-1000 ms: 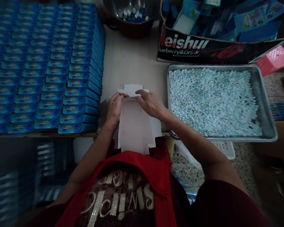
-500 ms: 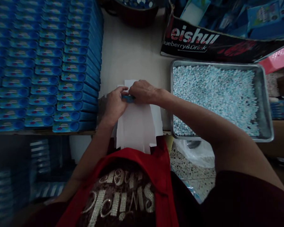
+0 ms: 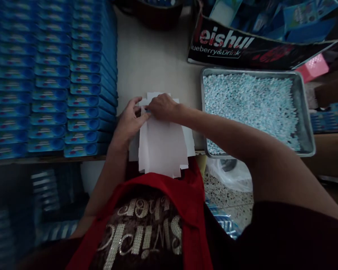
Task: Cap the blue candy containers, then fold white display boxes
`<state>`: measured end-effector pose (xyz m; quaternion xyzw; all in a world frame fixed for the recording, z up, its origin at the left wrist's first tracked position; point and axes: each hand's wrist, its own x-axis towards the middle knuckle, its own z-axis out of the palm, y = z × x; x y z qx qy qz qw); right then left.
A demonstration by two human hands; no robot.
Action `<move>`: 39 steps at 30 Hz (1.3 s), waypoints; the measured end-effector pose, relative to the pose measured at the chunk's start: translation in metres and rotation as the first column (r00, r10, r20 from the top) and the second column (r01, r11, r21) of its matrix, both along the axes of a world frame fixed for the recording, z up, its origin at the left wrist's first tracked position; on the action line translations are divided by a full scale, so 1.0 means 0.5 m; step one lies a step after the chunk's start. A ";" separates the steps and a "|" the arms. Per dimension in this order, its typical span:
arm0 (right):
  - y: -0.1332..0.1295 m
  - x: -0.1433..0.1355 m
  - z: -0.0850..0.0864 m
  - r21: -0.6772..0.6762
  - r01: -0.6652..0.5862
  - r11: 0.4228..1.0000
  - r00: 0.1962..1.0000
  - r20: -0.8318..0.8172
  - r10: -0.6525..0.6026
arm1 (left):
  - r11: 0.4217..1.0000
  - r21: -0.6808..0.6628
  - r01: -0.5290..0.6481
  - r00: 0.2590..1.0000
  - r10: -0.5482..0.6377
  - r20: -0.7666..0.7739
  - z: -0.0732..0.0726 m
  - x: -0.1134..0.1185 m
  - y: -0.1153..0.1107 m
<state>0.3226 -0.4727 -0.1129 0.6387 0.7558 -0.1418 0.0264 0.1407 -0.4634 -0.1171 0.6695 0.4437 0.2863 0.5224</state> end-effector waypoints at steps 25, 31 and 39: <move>0.021 0.008 0.116 -0.048 -0.024 0.999 0.981 -0.194 0.015 | 0.871 -0.355 -0.340 0.893 0.417 0.169 0.007 -0.122 -0.222; -0.092 0.027 0.100 -0.449 0.165 0.878 0.791 -0.472 -0.390 | 0.833 -0.396 -0.386 0.859 0.481 0.175 -0.002 -0.086 -0.124; -0.268 -0.014 0.038 -0.158 0.451 0.878 0.655 -0.609 -0.446 | 0.874 -0.479 -0.088 0.916 0.260 0.306 0.014 -0.059 -0.172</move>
